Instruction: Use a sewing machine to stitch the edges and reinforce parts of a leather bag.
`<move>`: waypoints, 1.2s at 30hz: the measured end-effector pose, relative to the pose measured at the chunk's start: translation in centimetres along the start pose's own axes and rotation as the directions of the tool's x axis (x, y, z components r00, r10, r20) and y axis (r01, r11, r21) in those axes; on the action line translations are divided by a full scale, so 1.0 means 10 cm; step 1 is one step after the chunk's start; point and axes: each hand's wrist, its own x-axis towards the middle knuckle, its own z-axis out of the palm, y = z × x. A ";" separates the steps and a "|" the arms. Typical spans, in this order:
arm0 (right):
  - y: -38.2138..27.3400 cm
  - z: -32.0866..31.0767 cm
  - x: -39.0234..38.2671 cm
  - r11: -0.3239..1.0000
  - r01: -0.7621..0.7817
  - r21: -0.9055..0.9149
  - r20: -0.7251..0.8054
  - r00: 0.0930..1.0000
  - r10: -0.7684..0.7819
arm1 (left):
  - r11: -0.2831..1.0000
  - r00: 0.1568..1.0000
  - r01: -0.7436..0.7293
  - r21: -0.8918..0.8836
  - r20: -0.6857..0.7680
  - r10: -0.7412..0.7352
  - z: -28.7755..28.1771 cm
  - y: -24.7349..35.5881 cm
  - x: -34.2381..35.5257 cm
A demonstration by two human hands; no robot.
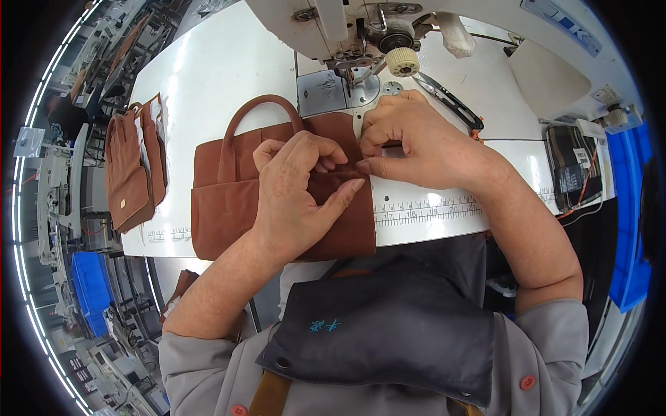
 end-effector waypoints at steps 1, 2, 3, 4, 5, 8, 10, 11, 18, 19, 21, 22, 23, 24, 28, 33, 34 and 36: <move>0.00 -0.01 0.00 0.999 -0.019 0.036 0.033 0.999 0.018 | 1.000 1.000 0.006 0.006 -0.001 -0.006 0.00 0.00 0.00; 0.00 -0.01 0.00 0.997 -0.039 0.072 0.067 0.997 0.035 | 1.000 1.000 0.015 0.012 0.001 -0.015 0.00 -0.01 0.00; 0.01 -0.01 0.00 0.997 -0.039 0.071 0.068 0.997 0.034 | 1.000 1.000 0.012 0.012 -0.004 -0.012 0.01 -0.02 0.00; 0.01 -0.01 0.00 0.997 -0.041 0.067 0.060 0.998 0.037 | 1.000 1.000 0.004 0.009 -0.014 -0.004 0.01 -0.03 0.01; 0.01 -0.01 0.00 0.997 -0.057 0.053 0.066 0.996 0.054 | 1.000 1.000 -0.003 0.010 -0.019 0.004 0.01 -0.04 0.02; 0.02 -0.01 0.01 0.996 -0.080 0.050 0.051 0.996 0.077 | 1.000 1.000 -0.010 0.025 -0.006 0.010 0.01 -0.07 0.04; 0.03 0.01 0.01 0.997 -0.068 0.030 0.027 0.997 0.068 | 0.999 1.000 -0.029 0.042 -0.008 0.029 0.00 -0.09 0.04; 0.03 0.03 0.01 0.998 -0.065 0.017 0.008 0.998 0.065 | 0.997 0.999 -0.046 0.061 0.000 0.046 0.00 -0.09 0.03; 0.07 0.04 0.01 0.998 0.052 0.028 -0.065 0.997 -0.050 | 0.992 0.996 -0.073 0.107 -0.045 0.078 -0.01 -0.13 0.01; 0.08 0.02 0.00 0.998 0.022 0.052 -0.037 0.999 -0.020 | 0.992 0.997 -0.062 0.106 -0.045 0.067 -0.01 -0.14 0.01; 0.08 0.01 0.00 0.997 -0.008 0.073 -0.007 1.000 0.009 | 0.993 0.997 -0.050 0.104 -0.049 0.055 -0.01 -0.17 0.01; 0.07 0.02 0.00 0.999 0.029 0.037 -0.048 0.998 -0.027 | 0.995 0.998 -0.043 0.091 -0.037 0.047 -0.02 -0.18 0.01; 0.07 0.02 0.00 0.999 0.047 0.000 -0.075 0.996 -0.046 | 0.996 0.999 -0.038 0.077 -0.025 0.040 -0.02 -0.18 0.01; 0.06 0.02 -0.01 0.998 0.064 -0.003 -0.088 0.994 -0.064 | 0.996 0.999 -0.038 0.076 -0.026 0.040 -0.03 -0.18 0.00; 0.04 -0.03 -0.02 0.999 -0.005 0.043 -0.065 0.998 0.008 | 0.991 0.994 -0.105 0.082 -0.015 0.106 -0.05 -0.16 -0.01; -0.05 -0.04 -0.01 0.998 -0.034 0.052 -0.080 0.996 0.038 | 0.991 0.996 -0.091 0.094 -0.014 0.093 -0.06 -0.11 -0.01; -0.07 -0.04 0.00 0.987 -0.101 0.121 -0.074 0.991 0.111 | 0.993 0.999 -0.037 0.115 0.000 0.037 -0.05 -0.11 -0.01; -0.09 -0.03 0.01 0.967 -0.169 0.189 -0.064 0.981 0.184 | 0.991 1.000 0.015 0.135 0.013 -0.017 -0.04 -0.11 -0.01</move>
